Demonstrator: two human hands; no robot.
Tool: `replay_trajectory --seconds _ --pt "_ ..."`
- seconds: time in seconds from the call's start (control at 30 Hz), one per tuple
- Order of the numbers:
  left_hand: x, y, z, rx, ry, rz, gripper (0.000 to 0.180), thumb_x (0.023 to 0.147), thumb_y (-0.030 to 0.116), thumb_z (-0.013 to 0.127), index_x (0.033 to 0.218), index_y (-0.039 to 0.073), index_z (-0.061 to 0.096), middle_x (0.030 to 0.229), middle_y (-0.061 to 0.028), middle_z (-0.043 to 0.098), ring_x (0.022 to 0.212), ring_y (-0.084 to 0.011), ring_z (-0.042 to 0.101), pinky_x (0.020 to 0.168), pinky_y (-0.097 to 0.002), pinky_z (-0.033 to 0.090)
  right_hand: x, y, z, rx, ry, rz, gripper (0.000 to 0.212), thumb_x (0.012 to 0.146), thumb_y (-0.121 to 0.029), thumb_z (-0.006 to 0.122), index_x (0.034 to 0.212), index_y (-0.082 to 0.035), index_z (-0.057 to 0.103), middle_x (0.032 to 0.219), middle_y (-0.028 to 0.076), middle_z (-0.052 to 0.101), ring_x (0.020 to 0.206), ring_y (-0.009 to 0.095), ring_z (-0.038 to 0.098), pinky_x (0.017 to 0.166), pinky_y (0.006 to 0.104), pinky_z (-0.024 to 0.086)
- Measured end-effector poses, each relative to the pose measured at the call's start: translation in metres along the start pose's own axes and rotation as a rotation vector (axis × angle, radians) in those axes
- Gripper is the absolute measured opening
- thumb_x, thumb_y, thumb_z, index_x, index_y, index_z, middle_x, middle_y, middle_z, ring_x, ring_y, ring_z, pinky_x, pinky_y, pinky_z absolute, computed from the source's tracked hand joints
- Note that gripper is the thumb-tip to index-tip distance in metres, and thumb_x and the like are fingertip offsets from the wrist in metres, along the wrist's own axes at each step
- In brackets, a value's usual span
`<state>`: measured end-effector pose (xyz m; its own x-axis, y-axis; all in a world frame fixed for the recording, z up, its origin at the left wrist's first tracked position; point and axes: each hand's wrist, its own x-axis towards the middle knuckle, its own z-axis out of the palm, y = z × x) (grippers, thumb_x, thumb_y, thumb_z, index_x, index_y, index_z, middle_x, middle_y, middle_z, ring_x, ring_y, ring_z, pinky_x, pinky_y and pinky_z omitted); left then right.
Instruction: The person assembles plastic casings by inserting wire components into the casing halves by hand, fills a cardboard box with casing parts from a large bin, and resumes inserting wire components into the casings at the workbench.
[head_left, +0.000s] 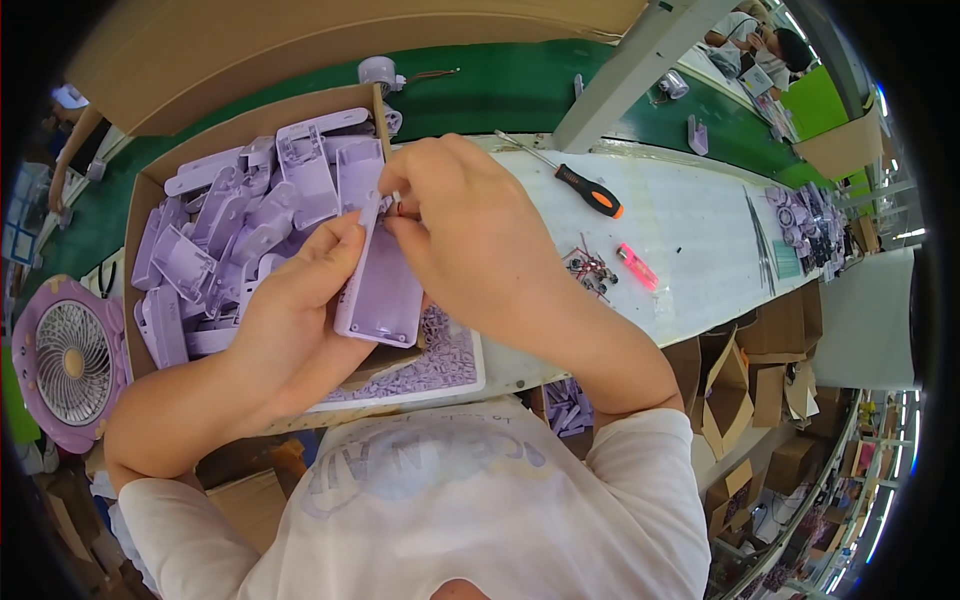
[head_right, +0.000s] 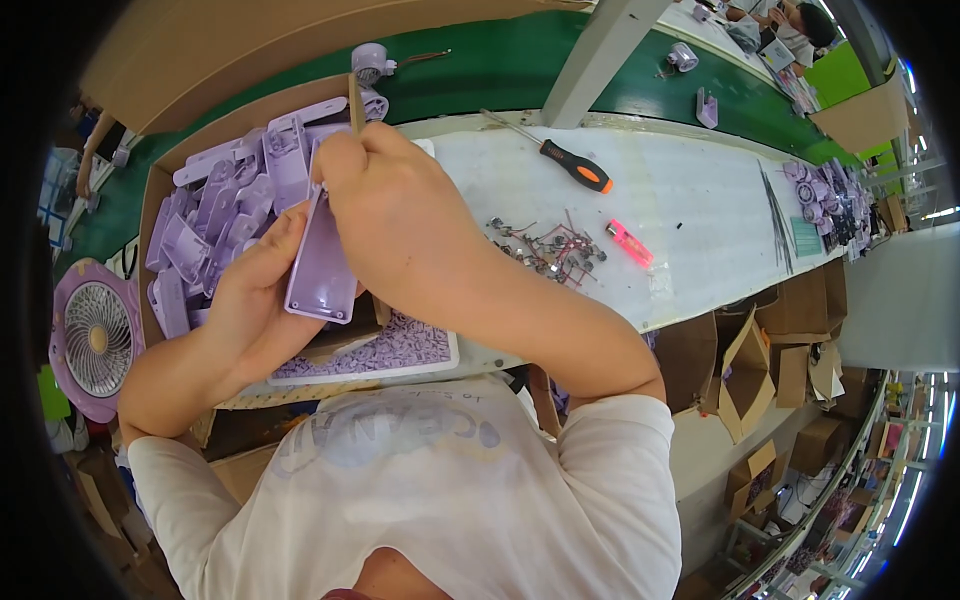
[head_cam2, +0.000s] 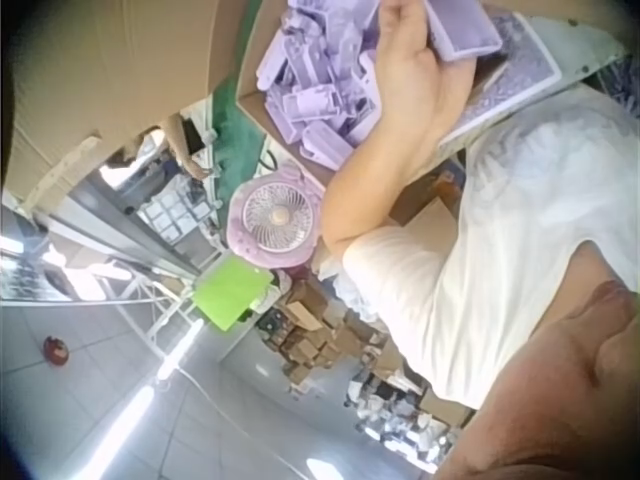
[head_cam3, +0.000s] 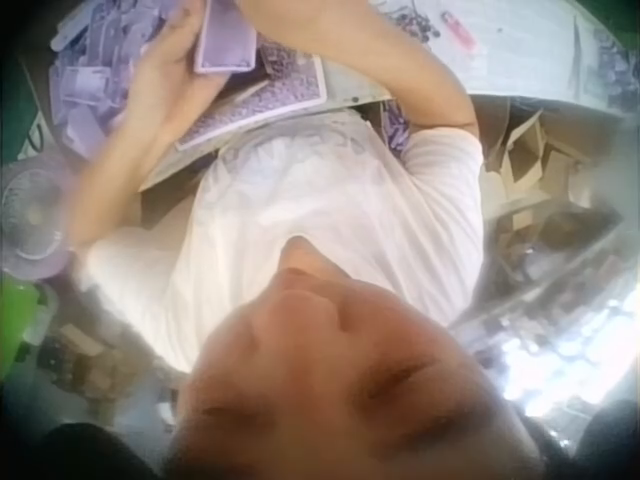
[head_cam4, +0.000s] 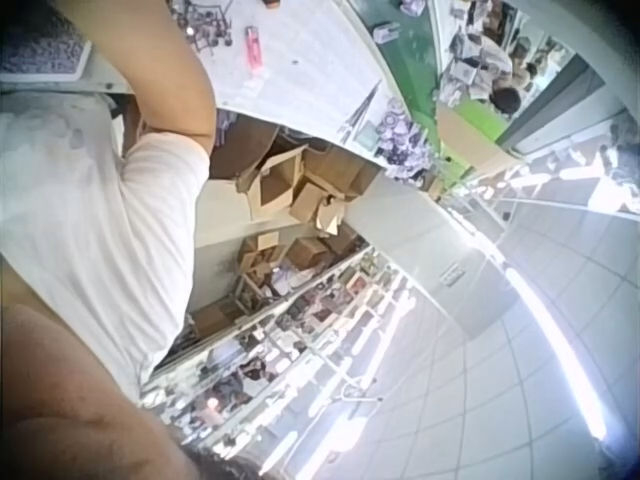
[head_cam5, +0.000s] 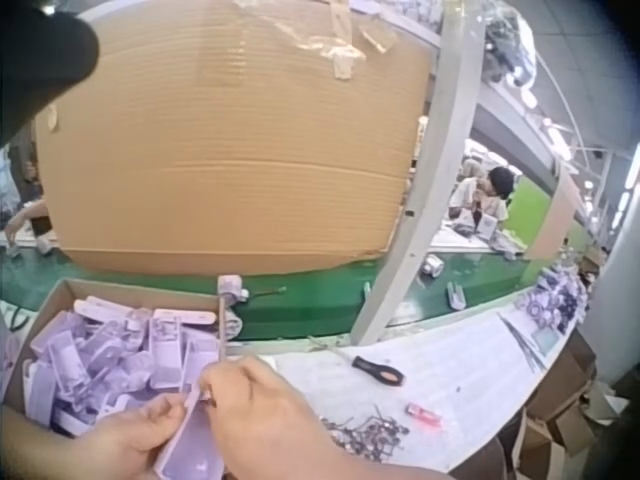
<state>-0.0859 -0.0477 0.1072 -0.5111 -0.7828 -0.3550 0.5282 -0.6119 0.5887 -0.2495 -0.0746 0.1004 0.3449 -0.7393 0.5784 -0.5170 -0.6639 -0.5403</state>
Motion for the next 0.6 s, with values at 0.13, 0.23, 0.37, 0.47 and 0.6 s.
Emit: replay_trajectory --seconds 0.13,0.23,0.37,0.47,0.6 --pt "0.005 0.003 0.002 -0.033 -0.006 -0.024 0.026 0.096 0.023 0.036 0.114 0.005 0.043 0.112 -0.0097 0.053 0.102 -0.0218 0.054 0.092 -0.0413 0.043 0.006 0.004 -0.013 0.107 -0.104 0.136 0.029 0.072 0.002 0.061 0.098 -0.002 0.050 0.080 0.010 0.060 0.079 0.022 0.059 0.069 0.0319 0.048" --pt "0.004 0.006 0.005 -0.080 -0.013 -0.063 0.028 0.097 0.023 0.034 0.112 0.003 0.045 0.111 -0.0120 0.053 0.103 -0.0238 0.054 0.093 -0.0434 0.043 0.004 0.008 -0.025 0.292 -0.168 0.237 0.031 0.074 -0.002 0.063 0.103 -0.003 0.051 0.081 0.009 0.062 0.086 0.020 0.059 0.075 0.0315 0.046" --pt "0.005 0.004 0.009 -0.093 0.014 -0.068 0.028 0.096 0.023 0.035 0.112 0.001 0.044 0.111 -0.0131 0.054 0.104 -0.0249 0.054 0.094 -0.0427 0.042 -0.004 0.010 -0.037 0.354 0.088 0.195 0.030 0.073 -0.006 0.066 0.101 -0.004 0.056 0.081 0.005 0.062 0.086 0.022 0.057 0.078 0.0343 0.043" --pt "0.007 -0.002 0.007 -0.112 0.006 -0.053 0.028 0.096 0.023 0.035 0.112 0.002 0.044 0.108 -0.0123 0.055 0.101 -0.0246 0.054 0.093 -0.0417 0.042 -0.015 -0.018 -0.049 0.075 -0.092 -0.173 0.032 0.064 -0.015 0.074 0.091 -0.005 0.060 0.079 0.006 0.059 0.074 0.025 0.051 0.067 0.0369 0.041" --pt "0.009 -0.006 0.020 -0.065 -0.056 -0.114 0.029 0.095 0.024 0.042 0.114 0.003 0.046 0.103 -0.0065 0.054 0.096 -0.0174 0.053 0.086 -0.0303 0.044 -0.034 -0.024 -0.029 0.011 -0.112 -0.245 0.027 0.063 -0.011 0.073 0.085 -0.004 0.059 0.078 0.006 0.057 0.073 0.025 0.050 0.064 0.0368 0.040"
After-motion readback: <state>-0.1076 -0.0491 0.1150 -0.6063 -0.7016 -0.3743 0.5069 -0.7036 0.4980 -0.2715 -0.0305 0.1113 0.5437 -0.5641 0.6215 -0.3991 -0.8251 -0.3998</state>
